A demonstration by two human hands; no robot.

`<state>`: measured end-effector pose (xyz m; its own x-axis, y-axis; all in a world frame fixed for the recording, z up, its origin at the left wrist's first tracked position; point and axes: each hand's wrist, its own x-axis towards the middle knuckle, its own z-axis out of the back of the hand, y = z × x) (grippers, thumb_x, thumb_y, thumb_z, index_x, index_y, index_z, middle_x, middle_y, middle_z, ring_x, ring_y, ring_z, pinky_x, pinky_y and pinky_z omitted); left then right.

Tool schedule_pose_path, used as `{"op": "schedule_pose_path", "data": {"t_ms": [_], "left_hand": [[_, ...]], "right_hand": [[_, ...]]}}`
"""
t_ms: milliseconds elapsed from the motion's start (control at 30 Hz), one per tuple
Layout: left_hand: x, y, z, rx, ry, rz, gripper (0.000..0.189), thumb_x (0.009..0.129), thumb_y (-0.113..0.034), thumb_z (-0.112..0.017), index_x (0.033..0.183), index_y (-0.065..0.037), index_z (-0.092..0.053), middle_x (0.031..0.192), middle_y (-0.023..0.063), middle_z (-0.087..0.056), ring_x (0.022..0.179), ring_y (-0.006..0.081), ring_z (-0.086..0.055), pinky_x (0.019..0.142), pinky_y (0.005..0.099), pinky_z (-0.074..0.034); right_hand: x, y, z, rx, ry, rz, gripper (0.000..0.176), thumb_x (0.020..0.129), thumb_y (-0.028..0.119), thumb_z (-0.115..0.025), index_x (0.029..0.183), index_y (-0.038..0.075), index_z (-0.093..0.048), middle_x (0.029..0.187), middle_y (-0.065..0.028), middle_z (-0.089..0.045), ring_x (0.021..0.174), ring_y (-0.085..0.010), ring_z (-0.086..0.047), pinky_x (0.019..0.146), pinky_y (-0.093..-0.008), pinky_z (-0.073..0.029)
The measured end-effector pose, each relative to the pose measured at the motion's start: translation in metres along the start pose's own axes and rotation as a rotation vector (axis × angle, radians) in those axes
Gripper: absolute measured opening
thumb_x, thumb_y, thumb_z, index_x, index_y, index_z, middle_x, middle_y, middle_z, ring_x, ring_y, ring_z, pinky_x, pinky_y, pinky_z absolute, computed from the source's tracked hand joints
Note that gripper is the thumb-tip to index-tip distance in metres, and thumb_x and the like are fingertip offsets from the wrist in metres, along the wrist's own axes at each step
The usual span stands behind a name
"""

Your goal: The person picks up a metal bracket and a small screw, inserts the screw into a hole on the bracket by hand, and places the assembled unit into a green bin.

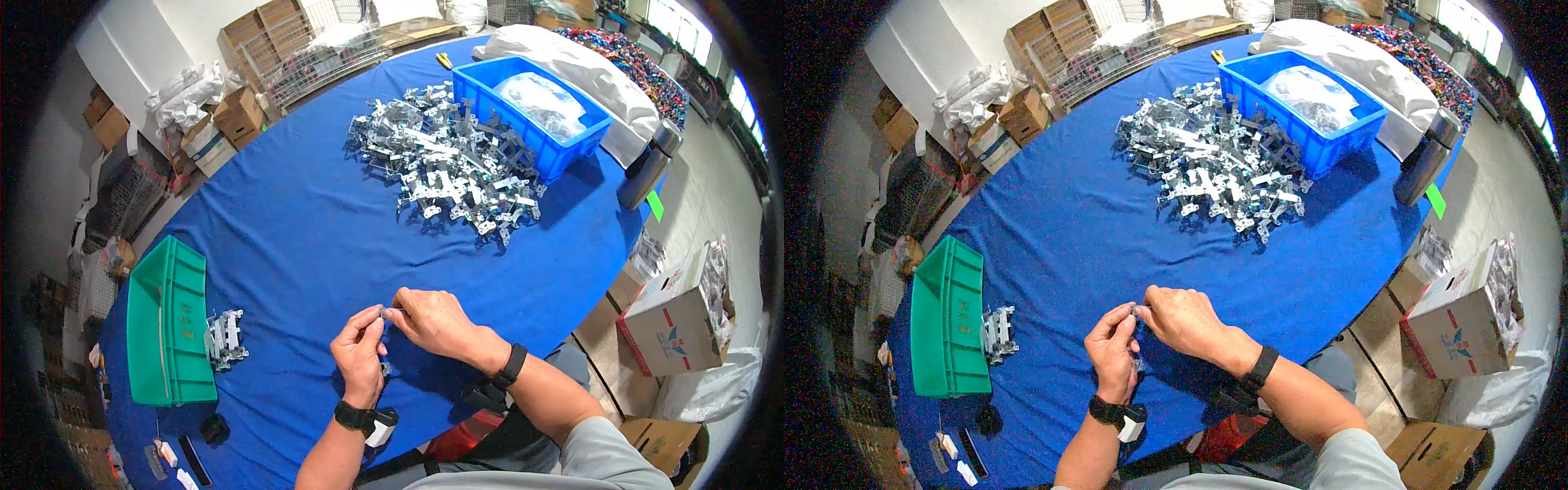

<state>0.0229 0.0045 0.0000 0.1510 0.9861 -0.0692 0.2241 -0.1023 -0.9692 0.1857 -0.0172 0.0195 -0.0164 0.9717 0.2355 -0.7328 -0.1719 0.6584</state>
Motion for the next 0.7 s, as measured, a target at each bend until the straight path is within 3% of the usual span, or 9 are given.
{"op": "schedule_pose_path", "data": {"t_ms": [167, 233, 367, 433, 533, 700], "left_hand": [[-0.0002, -0.0001, -0.0008, 0.022, 0.0, 0.0, 0.016, 0.088, 0.002, -0.067, 0.104, 0.002, -0.072, 0.108, 0.0106, -0.07, 0.069, 0.0064, -0.06, 0.049, 0.0181, -0.047], [-0.0003, 0.0003, -0.0003, 0.021, -0.001, 0.0, 0.016, 0.088, 0.002, -0.067, 0.104, 0.002, -0.072, 0.108, 0.0106, -0.07, 0.069, 0.0063, -0.06, 0.049, 0.0179, -0.047], [0.0, 0.0009, -0.0002, 0.005, -0.003, -0.004, 0.016, 0.088, 0.003, -0.067, 0.104, 0.001, -0.072, 0.107, 0.0104, -0.07, 0.069, 0.0062, -0.06, 0.049, 0.0177, -0.047], [-0.0006, 0.0009, -0.0002, -0.001, -0.009, -0.009, 0.016, 0.089, 0.003, -0.067, 0.104, 0.001, -0.072, 0.107, 0.0104, -0.07, 0.068, 0.0062, -0.06, 0.049, 0.0177, -0.046], [-0.0005, -0.0012, -0.0006, 0.006, -0.001, 0.007, 0.016, 0.089, 0.002, -0.067, 0.104, 0.001, -0.072, 0.107, 0.0104, -0.07, 0.068, 0.0063, -0.06, 0.049, 0.0177, -0.047], [0.0003, 0.0006, 0.0013, -0.008, -0.003, 0.025, 0.016, 0.089, 0.002, -0.067, 0.105, 0.001, -0.072, 0.106, 0.0096, -0.07, 0.067, 0.0062, -0.059, 0.049, 0.0175, -0.047]], "right_hand": [[0.0008, -0.0039, -0.0029, -0.029, 0.025, -0.036, 0.025, 0.094, 0.024, -0.062, 0.084, 0.002, -0.054, 0.072, -0.0178, -0.063, 0.069, -0.0403, -0.063, 0.058, -0.0494, -0.048], [0.0008, -0.0045, -0.0052, 0.104, -0.085, 0.025, 0.028, 0.094, 0.025, -0.062, 0.08, 0.002, -0.055, 0.068, -0.0179, -0.062, 0.066, -0.0405, -0.063, 0.057, -0.0495, -0.047], [0.0005, -0.0019, 0.0009, 0.062, -0.028, -0.012, 0.026, 0.094, 0.024, -0.062, 0.084, 0.002, -0.054, 0.071, -0.018, -0.063, 0.069, -0.0402, -0.063, 0.058, -0.0491, -0.048], [0.0011, -0.0033, 0.0009, -0.077, 0.109, -0.059, 0.024, 0.094, 0.024, -0.062, 0.088, 0.002, -0.055, 0.073, -0.0171, -0.064, 0.071, -0.0389, -0.064, 0.061, -0.0481, -0.049], [0.0003, -0.0064, -0.0054, 0.062, -0.04, -0.002, 0.025, 0.094, 0.024, -0.063, 0.086, 0.001, -0.055, 0.07, -0.0175, -0.063, 0.068, -0.0396, -0.063, 0.058, -0.0485, -0.048], [0.0003, -0.003, 0.0018, 0.021, 0.032, -0.042, 0.025, 0.093, 0.023, -0.063, 0.086, 0.001, -0.055, 0.071, -0.0181, -0.063, 0.069, -0.0399, -0.064, 0.058, -0.0489, -0.048]]}}
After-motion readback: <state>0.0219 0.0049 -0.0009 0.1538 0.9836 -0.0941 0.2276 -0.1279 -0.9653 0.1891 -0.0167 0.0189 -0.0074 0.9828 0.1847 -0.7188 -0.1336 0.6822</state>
